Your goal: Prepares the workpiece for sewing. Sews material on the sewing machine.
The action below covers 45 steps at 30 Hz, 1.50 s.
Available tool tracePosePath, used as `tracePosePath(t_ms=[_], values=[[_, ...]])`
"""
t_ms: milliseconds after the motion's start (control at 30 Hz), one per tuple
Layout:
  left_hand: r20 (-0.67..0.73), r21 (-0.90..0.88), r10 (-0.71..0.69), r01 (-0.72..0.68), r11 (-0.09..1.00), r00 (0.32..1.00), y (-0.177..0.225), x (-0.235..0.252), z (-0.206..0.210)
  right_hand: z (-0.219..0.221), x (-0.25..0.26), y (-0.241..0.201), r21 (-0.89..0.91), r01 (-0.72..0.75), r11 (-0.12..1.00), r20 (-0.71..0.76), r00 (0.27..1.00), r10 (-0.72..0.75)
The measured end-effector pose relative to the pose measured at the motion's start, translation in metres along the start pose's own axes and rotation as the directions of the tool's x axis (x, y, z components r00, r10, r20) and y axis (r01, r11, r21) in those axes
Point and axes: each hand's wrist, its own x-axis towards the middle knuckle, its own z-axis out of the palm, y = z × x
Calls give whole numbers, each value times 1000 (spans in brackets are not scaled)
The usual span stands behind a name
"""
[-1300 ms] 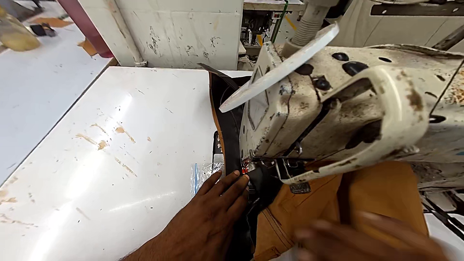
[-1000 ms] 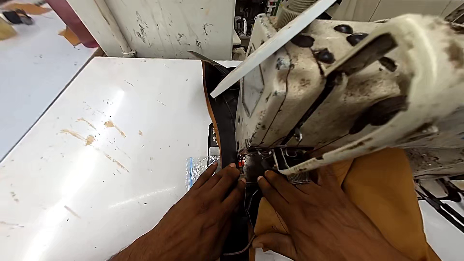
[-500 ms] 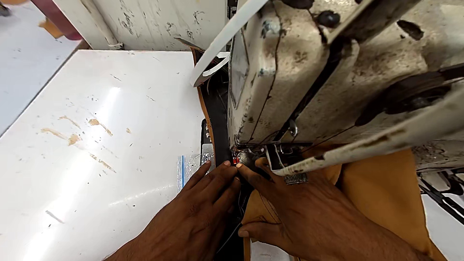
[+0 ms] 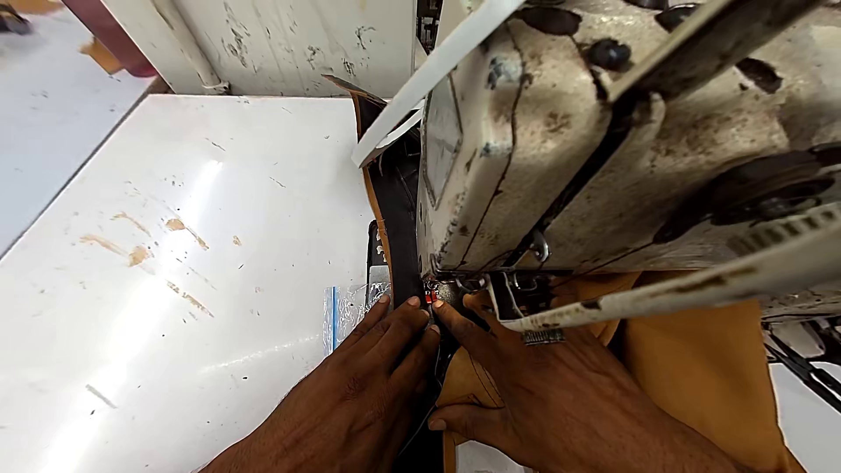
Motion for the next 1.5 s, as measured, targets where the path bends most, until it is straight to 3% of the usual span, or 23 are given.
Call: tracePosePath(t_ms=[867,1033,1167,1267,1500], values=[[0,31,-31,31,999,1000,-10,11,-1,13,8,13,46,-20,999,-61,998,23],[-26,23,-16,17,1000,1000,-11,9,0,15,2,14,43,122,992,-200,973,-111],[-100,-42,-71,67,997,992,-12,8,-3,17,-2,15,64,167,984,-180,972,-153],[-191,7,-108,111,994,976,-18,3,-12,18,-2,17,76,179,981,-187,969,-162],[-157,32,-128,135,990,979,-35,-4,-14,15,-4,17,83,182,980,-198,967,-163]])
